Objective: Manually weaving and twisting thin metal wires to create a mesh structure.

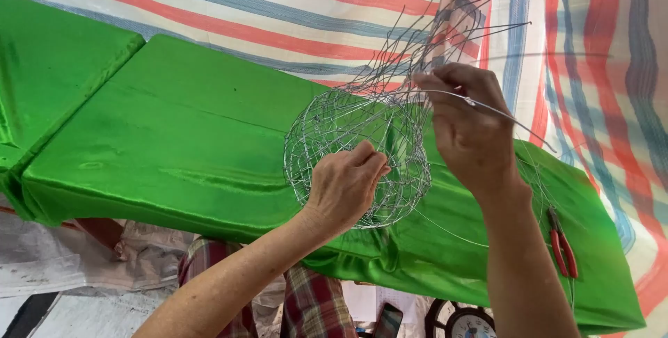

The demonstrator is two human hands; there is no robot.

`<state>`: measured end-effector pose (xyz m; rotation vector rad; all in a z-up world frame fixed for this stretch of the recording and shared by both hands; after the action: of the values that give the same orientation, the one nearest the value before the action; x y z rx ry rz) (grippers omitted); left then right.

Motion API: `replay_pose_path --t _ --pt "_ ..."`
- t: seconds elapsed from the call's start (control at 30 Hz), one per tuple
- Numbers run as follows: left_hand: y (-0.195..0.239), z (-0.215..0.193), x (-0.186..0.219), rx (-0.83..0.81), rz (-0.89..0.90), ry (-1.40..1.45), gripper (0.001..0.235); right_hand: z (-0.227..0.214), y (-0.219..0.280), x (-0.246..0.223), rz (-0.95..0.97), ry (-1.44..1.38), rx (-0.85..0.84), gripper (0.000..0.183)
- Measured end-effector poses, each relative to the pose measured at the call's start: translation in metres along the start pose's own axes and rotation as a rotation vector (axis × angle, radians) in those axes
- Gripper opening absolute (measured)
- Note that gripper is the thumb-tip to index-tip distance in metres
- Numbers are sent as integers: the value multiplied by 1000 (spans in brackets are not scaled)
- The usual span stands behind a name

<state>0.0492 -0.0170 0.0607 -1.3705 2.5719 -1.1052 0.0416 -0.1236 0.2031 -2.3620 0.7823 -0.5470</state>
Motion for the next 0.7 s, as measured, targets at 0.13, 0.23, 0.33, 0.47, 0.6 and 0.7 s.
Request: replay_pose_path --t 0.13,0.23,0.33,0.47,0.6,0.7 --pt "2 7 -2 -7 11 -37 20 -6 -2 -7 -92 314 -4 19" --pt "2 2 4 -52 35 -16 21 -12 5 -10 -149 455 30 7" --pt "2 -4 5 17 51 30 14 -15 7 -14 -55 606 -18 18" --pt "4 -3 4 41 48 48 16 -18 3 -23 -50 667 -48 26" --pt "5 5 1 105 33 23 18 -15 0 -16 -3 749 -58 31" --pt "7 5 0 159 18 34 13 -13 -3 -18 17 767 -80 29"
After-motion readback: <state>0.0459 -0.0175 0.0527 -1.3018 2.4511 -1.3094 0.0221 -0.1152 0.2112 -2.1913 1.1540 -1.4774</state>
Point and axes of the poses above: each hand's wrist, its own y-axis away from the middle knuckle, its own z-axis out of the palm, x = y × z, the point moved 8 cm from there along -y, towards the middle knuckle, and after that the axes turned 14 degrees about -x, right-handed, at the moved point
